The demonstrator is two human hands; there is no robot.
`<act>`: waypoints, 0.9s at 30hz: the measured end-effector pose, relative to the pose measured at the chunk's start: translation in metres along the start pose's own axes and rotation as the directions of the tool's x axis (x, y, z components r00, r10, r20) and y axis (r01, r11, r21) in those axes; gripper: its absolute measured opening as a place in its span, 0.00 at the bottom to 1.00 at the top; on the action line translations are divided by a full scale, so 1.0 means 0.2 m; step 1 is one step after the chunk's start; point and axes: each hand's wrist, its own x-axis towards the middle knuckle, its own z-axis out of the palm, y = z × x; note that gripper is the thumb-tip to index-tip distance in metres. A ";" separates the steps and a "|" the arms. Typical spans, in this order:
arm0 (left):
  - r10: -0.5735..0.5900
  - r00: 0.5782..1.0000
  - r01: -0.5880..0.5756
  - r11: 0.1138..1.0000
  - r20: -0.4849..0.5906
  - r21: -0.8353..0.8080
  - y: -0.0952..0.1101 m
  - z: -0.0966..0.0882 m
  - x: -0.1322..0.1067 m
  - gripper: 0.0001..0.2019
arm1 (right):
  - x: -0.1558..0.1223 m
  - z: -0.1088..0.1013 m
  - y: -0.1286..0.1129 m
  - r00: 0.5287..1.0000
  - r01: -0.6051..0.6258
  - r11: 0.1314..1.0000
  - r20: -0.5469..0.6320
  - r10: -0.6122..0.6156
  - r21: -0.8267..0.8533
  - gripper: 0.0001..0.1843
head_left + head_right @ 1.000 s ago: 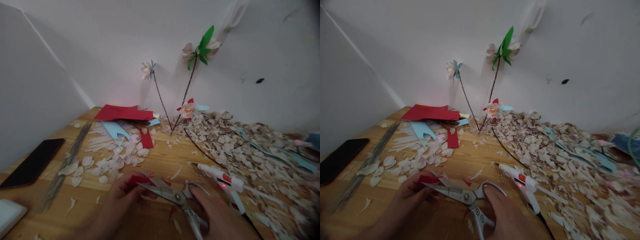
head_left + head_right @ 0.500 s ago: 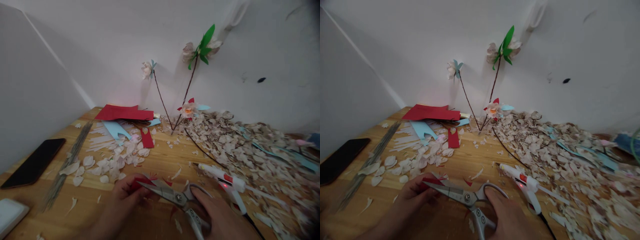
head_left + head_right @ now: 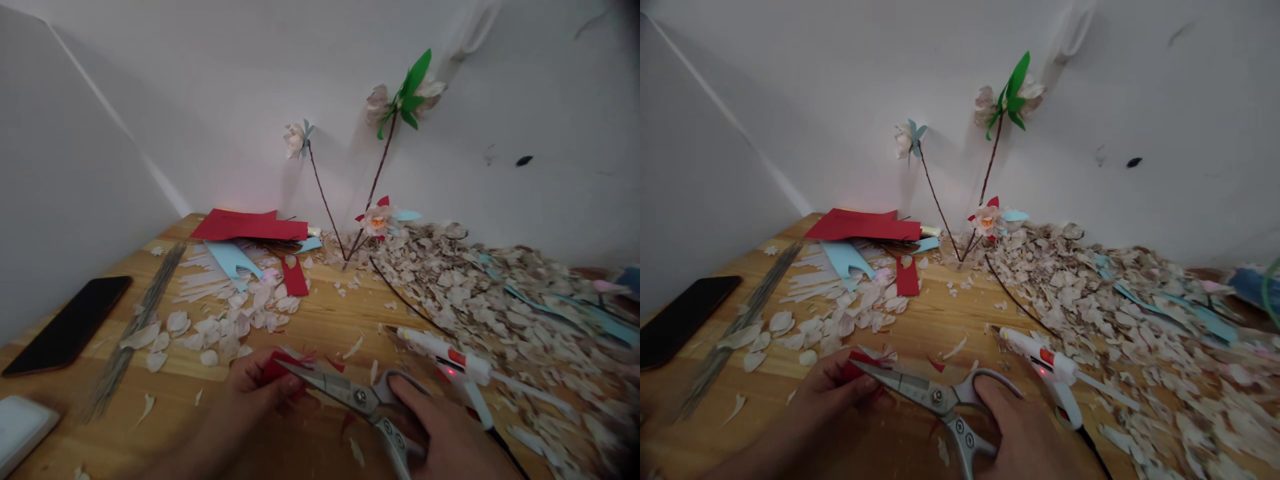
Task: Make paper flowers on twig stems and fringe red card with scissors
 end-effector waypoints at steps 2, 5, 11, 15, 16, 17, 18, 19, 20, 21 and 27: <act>0.000 1.000 0.001 0.999 0.018 -0.033 -0.01 0.00 0.00 0.11 | 0.00 0.00 0.00 1.000 0.016 1.000 -0.020 -0.016 0.008 0.16; -0.015 0.999 0.017 0.998 0.042 -0.056 0.00 -0.01 0.01 0.11 | 0.01 0.00 0.00 0.997 0.055 0.998 -0.055 -0.054 0.011 0.14; -0.024 0.998 0.026 0.999 0.058 -0.038 0.00 -0.01 0.01 0.09 | 0.01 -0.02 -0.02 0.997 0.045 0.998 -0.054 -0.048 -0.050 0.14; -0.031 0.999 0.032 0.999 0.041 -0.022 0.01 0.00 0.01 0.10 | 0.02 -0.01 0.00 0.999 0.035 0.997 -0.039 -0.037 -0.065 0.14; -0.036 0.999 0.037 0.999 0.036 -0.021 0.02 0.01 0.00 0.10 | 0.02 -0.01 0.00 0.998 0.040 0.997 -0.043 -0.043 -0.064 0.14; -0.042 0.999 0.043 0.999 0.029 -0.023 0.03 0.01 0.00 0.11 | 0.02 -0.01 0.00 0.998 0.048 0.997 -0.047 -0.051 -0.061 0.12; -0.048 0.999 0.049 0.999 0.024 -0.024 0.03 0.02 0.00 0.11 | 0.02 -0.01 0.01 0.997 0.057 0.997 -0.050 -0.060 -0.054 0.11; -0.052 0.998 0.052 0.998 0.020 -0.023 0.04 0.02 -0.01 0.11 | 0.02 -0.01 0.01 0.996 0.065 0.997 -0.053 -0.067 -0.043 0.10; -0.055 0.998 0.055 0.998 0.019 -0.024 0.04 0.02 -0.01 0.11 | 0.02 -0.01 0.01 0.996 0.069 0.997 -0.055 -0.070 -0.027 0.10; -0.056 0.998 0.056 0.998 0.030 -0.020 0.03 0.02 -0.01 0.11 | 0.01 -0.02 0.01 0.996 0.068 0.998 -0.053 -0.069 -0.010 0.10; 0.042 0.999 -0.042 0.999 -0.006 0.008 0.01 -0.01 0.01 0.10 | 0.01 -0.05 -0.03 0.997 0.078 0.992 0.001 -0.079 0.102 0.17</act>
